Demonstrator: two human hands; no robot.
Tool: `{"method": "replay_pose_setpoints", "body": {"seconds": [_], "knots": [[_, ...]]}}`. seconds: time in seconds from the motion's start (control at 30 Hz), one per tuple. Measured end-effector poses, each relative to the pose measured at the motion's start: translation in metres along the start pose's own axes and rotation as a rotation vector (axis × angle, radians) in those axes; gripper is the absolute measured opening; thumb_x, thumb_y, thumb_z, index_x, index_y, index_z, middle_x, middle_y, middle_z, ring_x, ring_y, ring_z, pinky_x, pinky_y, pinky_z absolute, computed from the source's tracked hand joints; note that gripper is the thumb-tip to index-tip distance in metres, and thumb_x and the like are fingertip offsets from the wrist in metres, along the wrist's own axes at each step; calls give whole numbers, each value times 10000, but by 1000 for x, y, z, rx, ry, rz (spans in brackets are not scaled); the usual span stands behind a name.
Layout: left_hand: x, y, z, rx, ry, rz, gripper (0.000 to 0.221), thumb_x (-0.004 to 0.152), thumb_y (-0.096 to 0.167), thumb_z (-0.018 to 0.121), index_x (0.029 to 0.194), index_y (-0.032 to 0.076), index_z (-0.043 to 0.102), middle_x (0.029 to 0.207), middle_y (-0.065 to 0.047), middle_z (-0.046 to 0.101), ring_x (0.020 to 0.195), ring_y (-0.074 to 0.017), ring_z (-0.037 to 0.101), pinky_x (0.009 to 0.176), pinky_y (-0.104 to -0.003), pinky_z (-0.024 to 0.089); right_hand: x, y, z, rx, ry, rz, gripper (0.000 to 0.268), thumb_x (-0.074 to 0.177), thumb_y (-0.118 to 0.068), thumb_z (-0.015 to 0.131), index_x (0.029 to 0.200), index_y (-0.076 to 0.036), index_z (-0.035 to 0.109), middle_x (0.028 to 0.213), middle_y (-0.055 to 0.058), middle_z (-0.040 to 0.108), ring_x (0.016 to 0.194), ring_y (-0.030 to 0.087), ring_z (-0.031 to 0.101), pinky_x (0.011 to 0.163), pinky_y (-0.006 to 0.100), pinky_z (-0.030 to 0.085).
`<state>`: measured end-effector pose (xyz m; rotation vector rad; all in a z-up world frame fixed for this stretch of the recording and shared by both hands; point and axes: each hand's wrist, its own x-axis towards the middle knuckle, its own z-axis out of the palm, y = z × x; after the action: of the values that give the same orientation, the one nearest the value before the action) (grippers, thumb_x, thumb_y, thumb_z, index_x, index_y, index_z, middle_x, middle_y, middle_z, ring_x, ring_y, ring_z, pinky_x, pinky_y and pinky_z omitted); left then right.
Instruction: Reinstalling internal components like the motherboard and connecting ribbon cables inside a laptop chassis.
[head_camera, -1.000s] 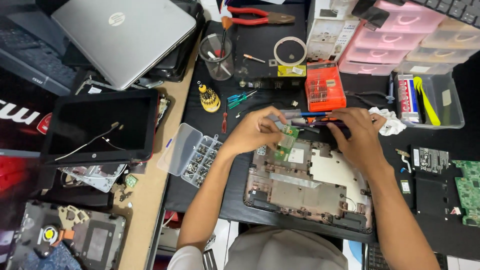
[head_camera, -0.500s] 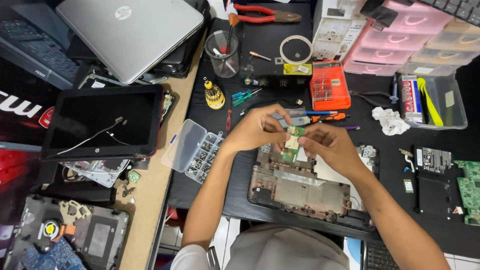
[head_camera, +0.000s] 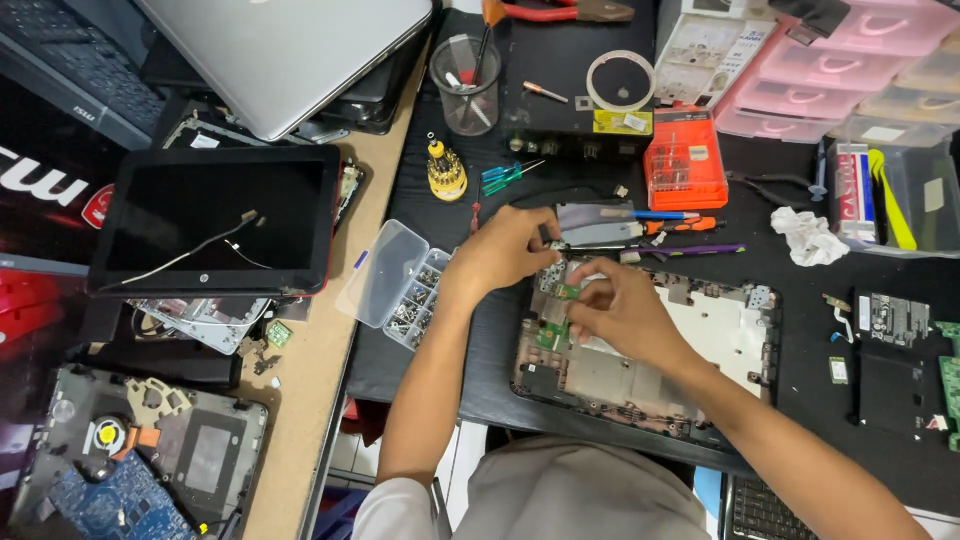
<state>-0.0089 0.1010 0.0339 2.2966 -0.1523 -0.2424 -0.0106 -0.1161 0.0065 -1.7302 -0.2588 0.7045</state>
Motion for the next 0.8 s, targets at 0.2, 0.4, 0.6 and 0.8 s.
{"method": "replay_pose_setpoints", "body": {"seconds": [0.2,0.4,0.6,0.8], "knots": [[-10,12,-8,26,-42,-85,394,889,85,716,1270,27,635,950,-168,735,600,-222,730,594,-374,625,3,-13,13,-48,-13,-3,390,754,41,710,1132,100,636,757,224,701,549,258,731,535,357,649],[4,-19,7,20,-143,-201,629,891,87,716,1470,-3,488,1064,-218,723,620,-223,759,604,-375,651,13,1,10,-135,-22,-8,388,760,1,752,1127,81,654,722,205,719,495,241,717,518,346,623],[-16,32,-16,-12,-203,-289,675,904,34,676,1517,-33,402,958,-222,759,607,-242,765,575,-367,667,10,-4,11,-96,-1,18,372,778,35,693,1140,108,641,752,240,720,535,261,724,547,364,624],[-13,30,-17,-40,-195,-251,659,905,-1,654,1501,-98,389,908,-259,755,600,-255,763,562,-376,670,13,-8,9,-67,6,39,374,800,30,700,1157,117,632,797,253,718,602,273,731,563,372,648]]}}
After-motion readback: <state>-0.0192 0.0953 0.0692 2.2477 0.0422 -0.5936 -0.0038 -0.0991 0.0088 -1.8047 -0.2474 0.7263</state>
